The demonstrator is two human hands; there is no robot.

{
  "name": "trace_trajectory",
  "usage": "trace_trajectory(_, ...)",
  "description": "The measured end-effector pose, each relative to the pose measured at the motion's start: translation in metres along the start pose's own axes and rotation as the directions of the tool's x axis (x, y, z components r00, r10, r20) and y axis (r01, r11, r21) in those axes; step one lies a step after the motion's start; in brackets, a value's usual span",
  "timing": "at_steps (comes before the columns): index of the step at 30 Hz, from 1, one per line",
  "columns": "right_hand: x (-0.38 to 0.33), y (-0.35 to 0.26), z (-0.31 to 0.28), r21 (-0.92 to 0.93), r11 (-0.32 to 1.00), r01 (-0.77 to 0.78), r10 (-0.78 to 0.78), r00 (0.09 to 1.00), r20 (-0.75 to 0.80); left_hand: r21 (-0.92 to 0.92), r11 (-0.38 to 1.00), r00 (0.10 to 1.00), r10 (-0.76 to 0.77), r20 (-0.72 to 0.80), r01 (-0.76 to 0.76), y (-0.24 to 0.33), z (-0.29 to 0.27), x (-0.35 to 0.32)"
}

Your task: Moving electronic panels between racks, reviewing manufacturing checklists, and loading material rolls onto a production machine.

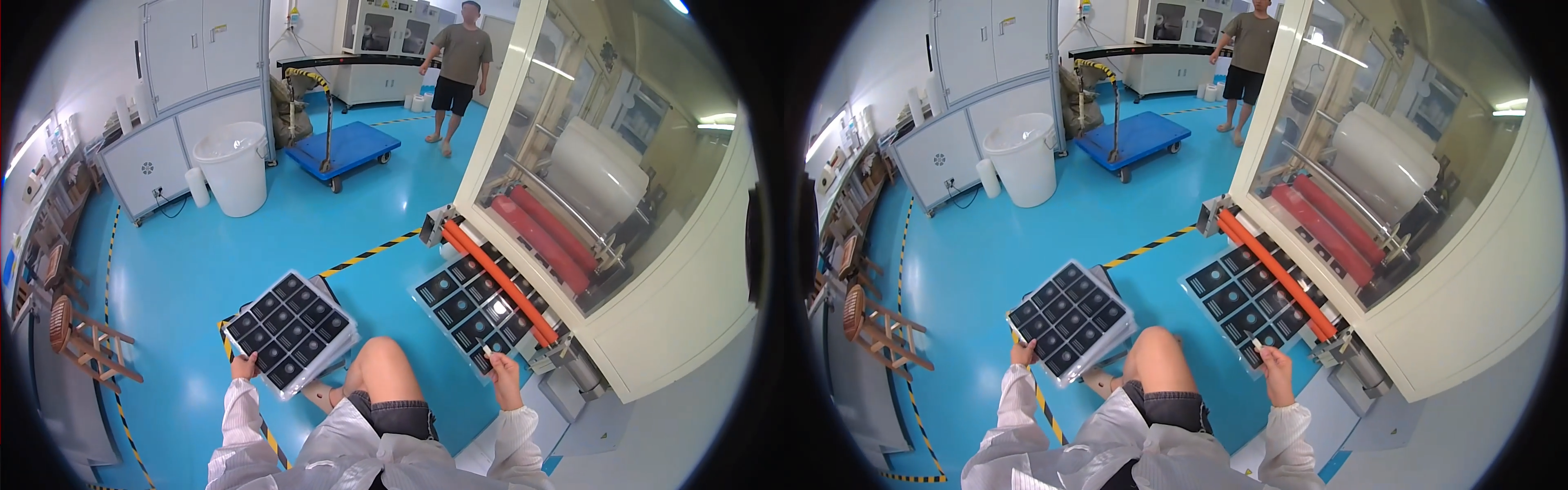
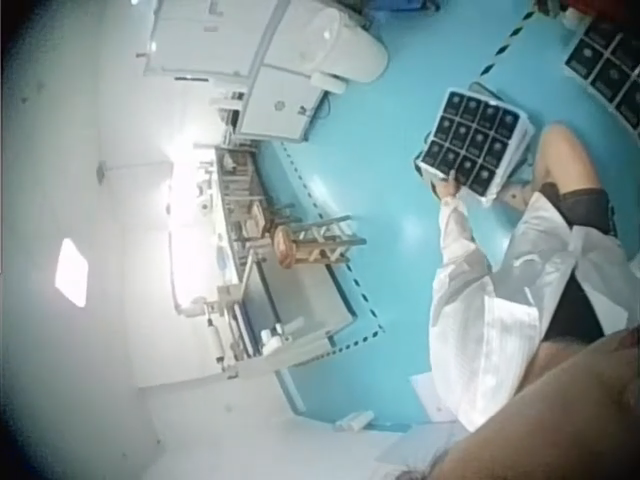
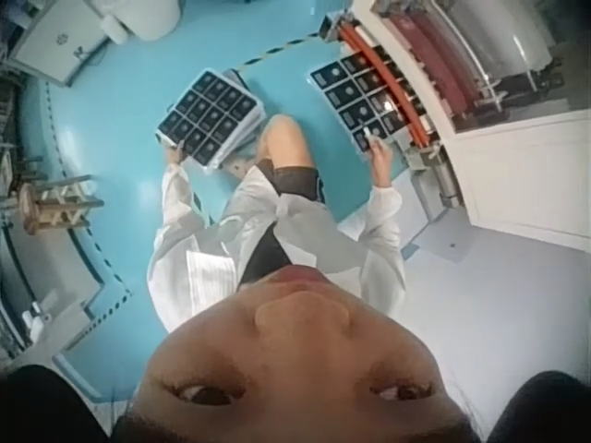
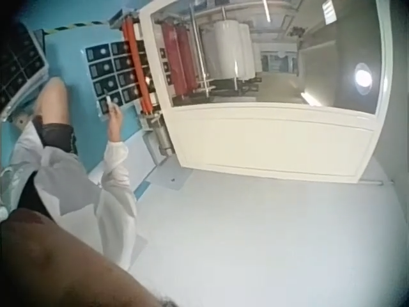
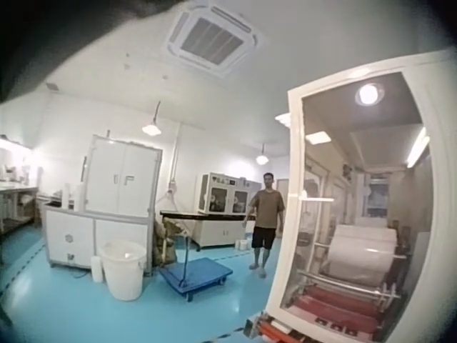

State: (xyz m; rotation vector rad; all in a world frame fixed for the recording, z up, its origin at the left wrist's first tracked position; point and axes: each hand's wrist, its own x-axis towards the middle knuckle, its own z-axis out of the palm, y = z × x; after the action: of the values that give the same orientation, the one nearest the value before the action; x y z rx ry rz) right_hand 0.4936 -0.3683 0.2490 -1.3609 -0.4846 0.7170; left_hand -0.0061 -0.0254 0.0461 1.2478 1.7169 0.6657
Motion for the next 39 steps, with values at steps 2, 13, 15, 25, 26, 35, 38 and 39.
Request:
trace_trajectory(2,-0.002,0.002,0.002,0.015,0.999,-0.036,0.036,0.999,0.028,-0.047,0.999,0.999,-0.025,0.034,0.027,0.001,-0.003,-0.011)
trace_trajectory(13,-0.015,0.004,0.012,0.055,0.997,-0.054,0.051,0.997,0.051,0.102,0.947,0.953,0.304,0.018,-0.304,0.053,0.021,-0.055)
trace_trajectory(15,-0.017,0.006,0.014,0.043,0.998,-0.05,0.047,0.997,0.055,-0.192,0.939,0.923,0.323,0.209,-0.286,0.082,0.044,-0.068)
trace_trajectory(25,-0.026,0.017,0.019,0.051,0.997,-0.059,0.057,0.997,0.046,-0.577,0.725,0.479,0.381,0.791,0.376,0.197,0.191,-0.194)
trace_trajectory(26,-0.027,0.018,0.02,0.026,0.998,-0.056,0.055,0.998,0.039,-0.536,0.692,0.44,0.337,0.832,0.483,0.205,0.205,-0.203)
trace_trajectory(35,-0.036,0.027,0.02,0.066,0.993,-0.1,0.096,0.994,0.051,-0.593,0.414,0.439,0.411,0.799,0.691,0.245,0.288,-0.238)
trace_trajectory(38,-0.037,0.029,0.021,0.057,0.989,-0.138,0.134,0.989,0.056,-0.707,0.401,0.551,0.444,0.707,0.583,0.249,0.287,-0.245)
trace_trajectory(39,-0.038,0.031,0.021,0.047,0.986,-0.161,0.158,0.986,0.055,-0.689,0.423,0.555,0.408,0.725,0.589,0.248,0.284,-0.245)
